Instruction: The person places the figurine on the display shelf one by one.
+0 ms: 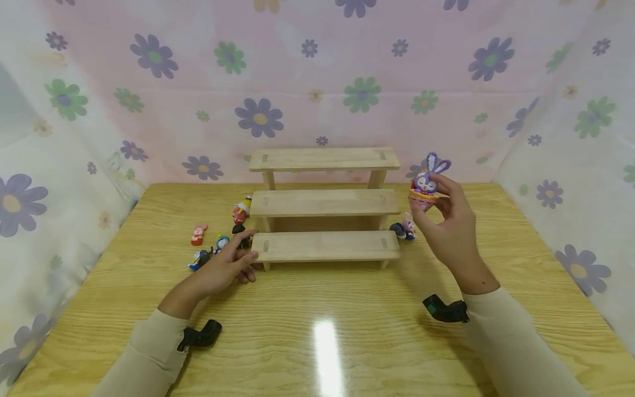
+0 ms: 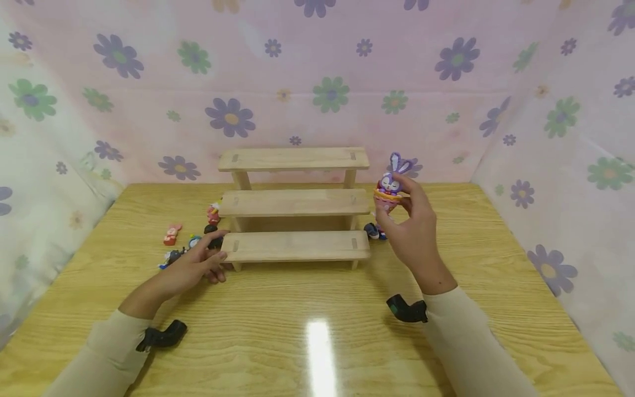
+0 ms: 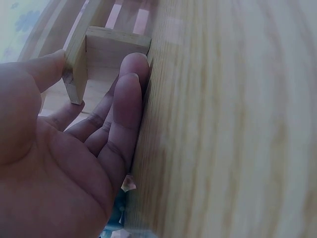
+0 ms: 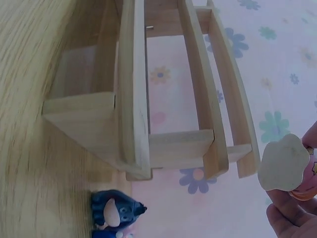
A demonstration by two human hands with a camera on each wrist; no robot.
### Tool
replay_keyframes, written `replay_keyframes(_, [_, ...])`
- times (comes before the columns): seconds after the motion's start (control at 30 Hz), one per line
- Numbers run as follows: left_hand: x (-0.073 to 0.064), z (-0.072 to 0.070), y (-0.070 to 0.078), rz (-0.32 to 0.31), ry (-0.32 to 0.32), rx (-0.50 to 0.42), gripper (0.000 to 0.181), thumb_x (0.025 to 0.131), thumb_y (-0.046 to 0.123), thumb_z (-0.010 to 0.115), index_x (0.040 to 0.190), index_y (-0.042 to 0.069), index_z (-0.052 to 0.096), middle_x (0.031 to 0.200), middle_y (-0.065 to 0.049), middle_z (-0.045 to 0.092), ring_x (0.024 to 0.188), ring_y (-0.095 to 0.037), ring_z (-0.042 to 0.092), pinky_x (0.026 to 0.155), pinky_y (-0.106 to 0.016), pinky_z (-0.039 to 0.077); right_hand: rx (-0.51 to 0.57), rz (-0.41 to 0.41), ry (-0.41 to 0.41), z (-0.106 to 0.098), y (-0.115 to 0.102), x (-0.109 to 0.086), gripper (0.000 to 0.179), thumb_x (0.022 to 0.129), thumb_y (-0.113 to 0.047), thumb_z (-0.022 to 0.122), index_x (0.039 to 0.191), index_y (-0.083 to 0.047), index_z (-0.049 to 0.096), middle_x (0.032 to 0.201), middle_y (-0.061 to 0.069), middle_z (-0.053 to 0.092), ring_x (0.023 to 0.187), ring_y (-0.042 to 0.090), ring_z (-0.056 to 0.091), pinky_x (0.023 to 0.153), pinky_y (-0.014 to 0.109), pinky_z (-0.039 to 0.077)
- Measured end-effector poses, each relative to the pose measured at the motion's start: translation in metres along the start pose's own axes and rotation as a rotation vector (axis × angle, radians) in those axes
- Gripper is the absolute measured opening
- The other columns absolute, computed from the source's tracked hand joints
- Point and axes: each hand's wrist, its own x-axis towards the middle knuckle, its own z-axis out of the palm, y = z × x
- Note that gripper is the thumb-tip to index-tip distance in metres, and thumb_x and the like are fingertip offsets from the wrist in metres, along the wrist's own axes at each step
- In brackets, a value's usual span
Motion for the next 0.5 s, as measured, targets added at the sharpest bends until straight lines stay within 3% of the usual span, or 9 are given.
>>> replay_keyframes(0.5, [0.001, 0.000, -0.003, -0.003, -0.005, -0.019, 0.063, 0.109, 0.032, 0.043, 0.161, 0.021, 0.008, 0.117, -0.022, 0.065, 0.089, -0.025, 0.068, 0.077, -0.033, 0.059, 0.066, -0.015, -0.041, 0.034, -0.018, 0.013, 0.060, 0.087, 0.006, 0.069, 0.142, -0.008, 0.049, 0.129, 0.016, 0.055, 0.102, 0.001, 0.062, 0.101, 0.015, 0.047])
